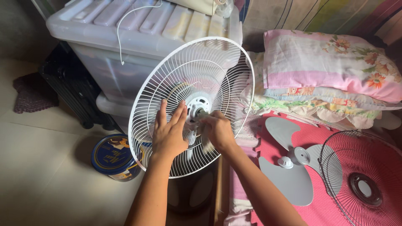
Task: The person reassembles a standing electric fan by attaching the fan blades to the motor shaft, securing them with a plastic nut, and then fitting the front protective grille. The person uses a cloth to wipe the fan components during the process.
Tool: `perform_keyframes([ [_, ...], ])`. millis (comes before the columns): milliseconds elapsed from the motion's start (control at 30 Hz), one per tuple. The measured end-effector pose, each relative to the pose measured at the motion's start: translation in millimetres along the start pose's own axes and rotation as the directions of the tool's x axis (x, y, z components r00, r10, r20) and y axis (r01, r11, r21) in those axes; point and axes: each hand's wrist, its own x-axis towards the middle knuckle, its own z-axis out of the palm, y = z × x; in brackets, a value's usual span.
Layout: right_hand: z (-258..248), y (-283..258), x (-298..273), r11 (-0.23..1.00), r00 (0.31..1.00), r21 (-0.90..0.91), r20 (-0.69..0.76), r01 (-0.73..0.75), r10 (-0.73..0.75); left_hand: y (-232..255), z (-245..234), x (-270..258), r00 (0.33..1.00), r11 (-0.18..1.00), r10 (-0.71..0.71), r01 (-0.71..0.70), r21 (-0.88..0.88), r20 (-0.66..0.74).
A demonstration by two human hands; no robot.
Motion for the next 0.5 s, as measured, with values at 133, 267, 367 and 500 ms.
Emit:
perform_keyframes([
  [133, -29.3, 12.6, -10.7, 0.997, 0.989, 0.066, 0.141, 0.031, -0.04, 2.3, 3.5, -4.6, 1.0, 1.0, 0.013, -0.012, 0.025, -0.023],
  [267, -72.7, 39.1, -6.0, 0.907, 0.964, 0.342, 0.182, -0.245, 0.192, -2.5, 1.3, -1.8, 1.0, 1.0, 0.01, -0.01, 0.01, -0.027],
  [367, -91.1, 50.2, 19.6, 0.677, 0.94, 0.66, 0.15, -0.325, 0.305, -3.3, -0.6, 1.6, 1.0, 1.0, 0.001, 0.0, 0.01, -0.027],
  [500, -80.9, 36.9, 55.9, 0.73, 0.954, 0.622, 0.262, -0.284, 0.148, 0.6, -0.1, 5.7, 0.999, 1.0, 0.007, -0.006, 0.018, -0.045],
])
